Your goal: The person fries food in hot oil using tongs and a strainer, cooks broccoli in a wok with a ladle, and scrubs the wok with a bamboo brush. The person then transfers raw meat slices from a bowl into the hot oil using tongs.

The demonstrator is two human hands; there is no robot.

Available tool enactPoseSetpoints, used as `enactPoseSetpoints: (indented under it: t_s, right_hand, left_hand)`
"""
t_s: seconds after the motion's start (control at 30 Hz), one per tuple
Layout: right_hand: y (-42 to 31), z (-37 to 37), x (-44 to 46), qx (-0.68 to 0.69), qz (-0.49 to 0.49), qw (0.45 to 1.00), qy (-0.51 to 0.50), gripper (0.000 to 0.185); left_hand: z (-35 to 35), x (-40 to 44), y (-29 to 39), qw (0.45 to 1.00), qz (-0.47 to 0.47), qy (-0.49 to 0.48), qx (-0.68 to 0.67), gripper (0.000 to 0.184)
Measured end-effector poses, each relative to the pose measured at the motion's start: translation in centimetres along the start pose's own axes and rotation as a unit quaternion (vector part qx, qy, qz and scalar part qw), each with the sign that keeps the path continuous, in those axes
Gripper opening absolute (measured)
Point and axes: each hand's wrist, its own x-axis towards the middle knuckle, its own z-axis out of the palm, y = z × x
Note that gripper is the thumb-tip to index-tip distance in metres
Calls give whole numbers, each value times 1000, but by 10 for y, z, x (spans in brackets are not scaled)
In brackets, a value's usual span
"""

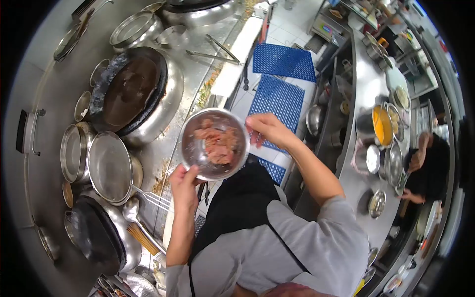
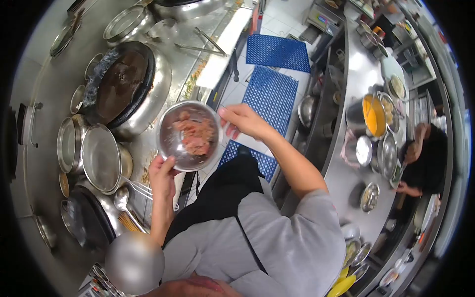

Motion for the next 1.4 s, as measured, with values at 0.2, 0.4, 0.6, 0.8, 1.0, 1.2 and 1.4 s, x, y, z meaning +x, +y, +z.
enactPoseSetpoints:
  t_s: [0.2, 0.4, 0.6, 0.8, 1.0, 1.2, 1.4]
  right_hand:
    - [48, -75, 267, -582, -173, 766, 212, 29]
    - [46, -102, 367, -696, -99, 681, 207, 22]
    - [21, -116, 370, -590, -137, 768, 207, 36]
    - [-88, -79, 233, -470, -290, 820, 149, 36]
    - [-165, 11, 127, -408, -385, 827, -46, 30]
    - [-201, 69, 106, -654, -493, 570, -66, 36]
    - [-220, 111, 101, -727, -573, 378, -29, 32]
  left_hand:
    - [-3, 30, 19, 970, 51, 200, -130, 13]
    - [-3, 24, 27, 918, 90, 333, -197, 11]
    - [-14, 29, 37, 862, 116, 428, -244, 22]
    - [-57, 58, 43, 859, 158, 428, -231, 23]
    - [-79, 84, 49, 877, 203, 407, -157, 2]
    - [-82, 85, 50, 864, 258, 421, -95, 19]
    - [-84, 68, 52, 865, 274, 418, 43, 29]
